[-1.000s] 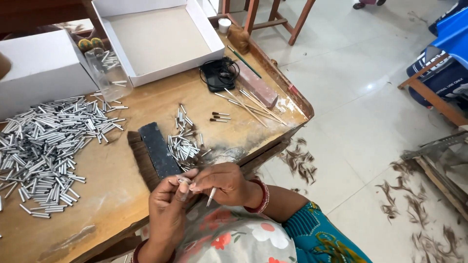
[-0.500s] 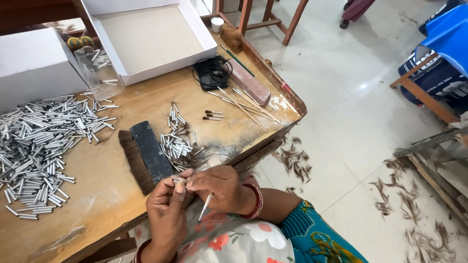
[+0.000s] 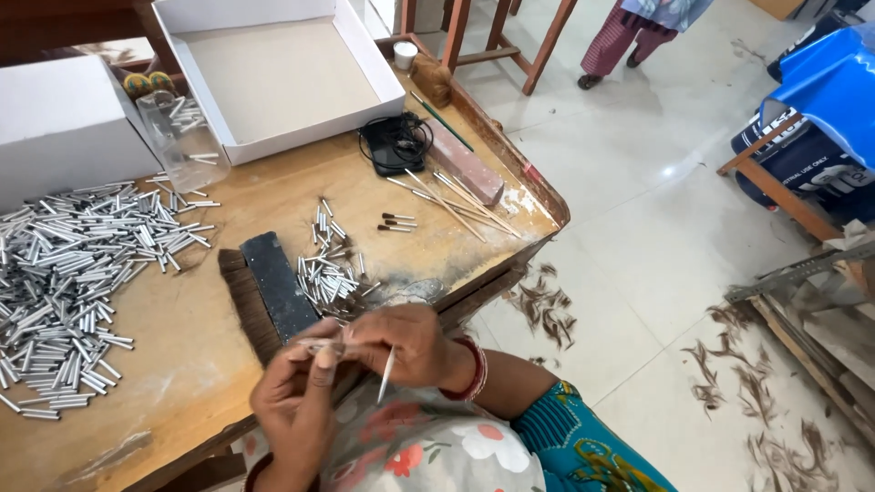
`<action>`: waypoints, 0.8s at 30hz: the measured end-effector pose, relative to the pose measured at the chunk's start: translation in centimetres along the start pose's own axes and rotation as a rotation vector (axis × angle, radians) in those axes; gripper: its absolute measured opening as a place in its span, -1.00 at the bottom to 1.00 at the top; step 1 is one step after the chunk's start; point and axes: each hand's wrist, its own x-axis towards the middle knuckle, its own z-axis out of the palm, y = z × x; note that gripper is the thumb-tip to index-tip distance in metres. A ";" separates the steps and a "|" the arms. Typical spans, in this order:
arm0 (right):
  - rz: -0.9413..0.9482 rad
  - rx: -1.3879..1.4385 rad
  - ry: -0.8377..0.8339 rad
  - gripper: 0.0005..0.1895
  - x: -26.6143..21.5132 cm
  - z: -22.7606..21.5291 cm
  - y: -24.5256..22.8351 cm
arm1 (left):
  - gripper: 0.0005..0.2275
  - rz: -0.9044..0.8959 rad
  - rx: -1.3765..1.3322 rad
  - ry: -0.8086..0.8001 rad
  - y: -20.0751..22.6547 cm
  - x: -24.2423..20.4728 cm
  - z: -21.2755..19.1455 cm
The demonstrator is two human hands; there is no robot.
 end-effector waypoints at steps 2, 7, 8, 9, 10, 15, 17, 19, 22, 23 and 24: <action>0.160 0.077 0.061 -0.83 -0.1 -0.6 2.6 | -0.89 0.184 0.166 0.111 2.0 1.4 -0.8; 0.423 0.297 0.238 -0.63 1.2 -1.1 7.2 | -0.89 0.510 0.539 0.305 3.8 3.9 -4.3; 0.480 0.384 0.280 -0.61 1.4 -1.0 7.6 | -0.89 0.464 0.465 0.352 3.5 4.3 -4.7; 0.540 0.469 0.320 -0.58 1.5 -1.0 8.0 | -0.89 0.413 0.389 0.397 3.1 4.6 -5.0; 0.532 0.468 0.319 -0.58 1.0 -0.7 8.7 | -0.89 0.420 0.386 0.397 2.9 4.7 -5.1; 0.578 0.459 0.369 -0.58 -0.3 0.0 9.8 | -0.89 0.436 0.431 0.301 1.2 3.9 -6.2; 0.574 0.437 0.353 -0.59 -0.6 -0.1 9.5 | -0.88 0.421 0.436 0.299 1.1 3.9 -6.4; 0.573 0.415 0.332 -0.61 -0.9 -0.4 8.4 | -0.87 0.403 0.442 0.301 0.9 3.7 -6.6; 0.488 0.438 0.329 -0.66 -0.4 -1.9 4.6 | -0.86 0.394 0.445 0.312 0.9 3.6 -6.6; 0.275 0.400 0.509 -0.68 0.1 -2.6 2.5 | -0.87 0.384 0.461 0.315 1.1 3.5 -6.6; 0.059 0.354 0.684 -0.66 0.7 -3.4 0.5 | -0.87 0.375 0.477 0.318 1.2 3.4 -6.6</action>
